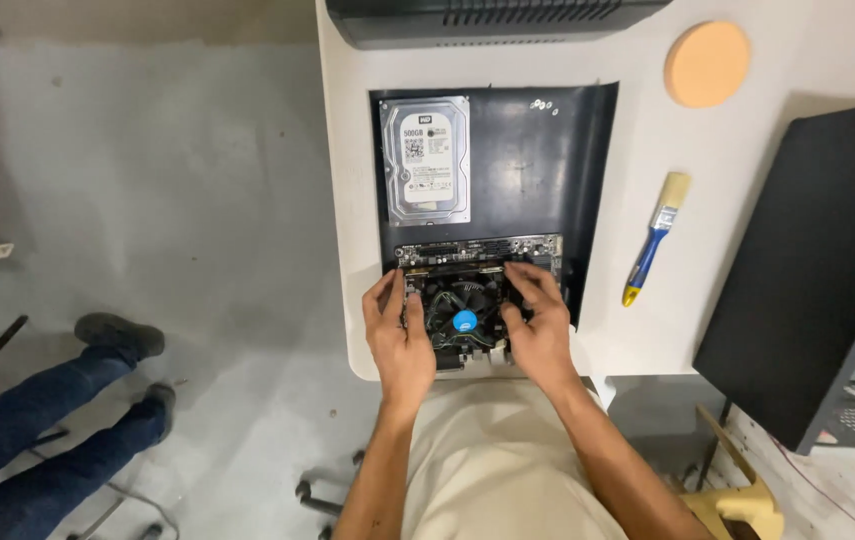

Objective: Securing a motherboard with screws using a screwdriver inside and outside a computer case.

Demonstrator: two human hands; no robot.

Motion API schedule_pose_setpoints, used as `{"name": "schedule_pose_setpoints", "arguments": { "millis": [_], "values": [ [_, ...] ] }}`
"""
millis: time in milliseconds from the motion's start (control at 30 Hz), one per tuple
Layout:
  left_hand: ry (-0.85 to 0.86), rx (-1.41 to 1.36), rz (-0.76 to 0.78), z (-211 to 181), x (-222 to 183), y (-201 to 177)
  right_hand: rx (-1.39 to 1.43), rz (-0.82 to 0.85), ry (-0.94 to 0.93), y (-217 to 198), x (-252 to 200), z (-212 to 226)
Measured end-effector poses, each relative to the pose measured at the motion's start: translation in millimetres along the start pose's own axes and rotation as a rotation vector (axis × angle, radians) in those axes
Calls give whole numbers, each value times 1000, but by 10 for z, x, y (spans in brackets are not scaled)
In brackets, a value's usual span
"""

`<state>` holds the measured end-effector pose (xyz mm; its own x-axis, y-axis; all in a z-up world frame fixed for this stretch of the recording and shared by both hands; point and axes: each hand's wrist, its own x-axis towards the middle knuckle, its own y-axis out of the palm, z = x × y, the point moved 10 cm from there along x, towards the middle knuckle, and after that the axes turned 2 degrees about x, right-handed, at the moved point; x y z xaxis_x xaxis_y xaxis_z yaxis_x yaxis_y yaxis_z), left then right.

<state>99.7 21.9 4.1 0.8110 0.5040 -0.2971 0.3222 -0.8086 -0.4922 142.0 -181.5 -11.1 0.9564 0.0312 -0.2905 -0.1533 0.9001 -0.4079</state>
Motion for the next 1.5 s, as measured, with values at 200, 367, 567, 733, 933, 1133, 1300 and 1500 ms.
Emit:
{"name": "schedule_pose_setpoints", "arguments": {
  "millis": [200, 367, 567, 733, 933, 1133, 1300, 1500],
  "values": [
    [-106, -112, 24, 273, -22, 31, 45, 91, 171, 73, -21, -238],
    [-35, -88, 43, 267, 65, -46, -1, 119, 150, 15, 81, -235],
    [-42, -208, 62, 399, 39, -16, 42, 99, 150, 50, 59, -299],
    [-31, -228, 96, 439, 2, 24, 34, 137, 140, 63, 26, -276],
    [-16, -250, 146, 438, -33, 60, 46, 156, 122, 72, -26, -150],
    [5, -276, 162, 581, -48, 112, -2, 179, 117, 113, -57, -97],
    [55, -241, 147, 451, -103, 61, -9, 149, 87, 94, -64, -105],
    [-4, -282, 169, 411, -129, 20, 6, 170, 150, 100, -47, -165]
  ]
}}
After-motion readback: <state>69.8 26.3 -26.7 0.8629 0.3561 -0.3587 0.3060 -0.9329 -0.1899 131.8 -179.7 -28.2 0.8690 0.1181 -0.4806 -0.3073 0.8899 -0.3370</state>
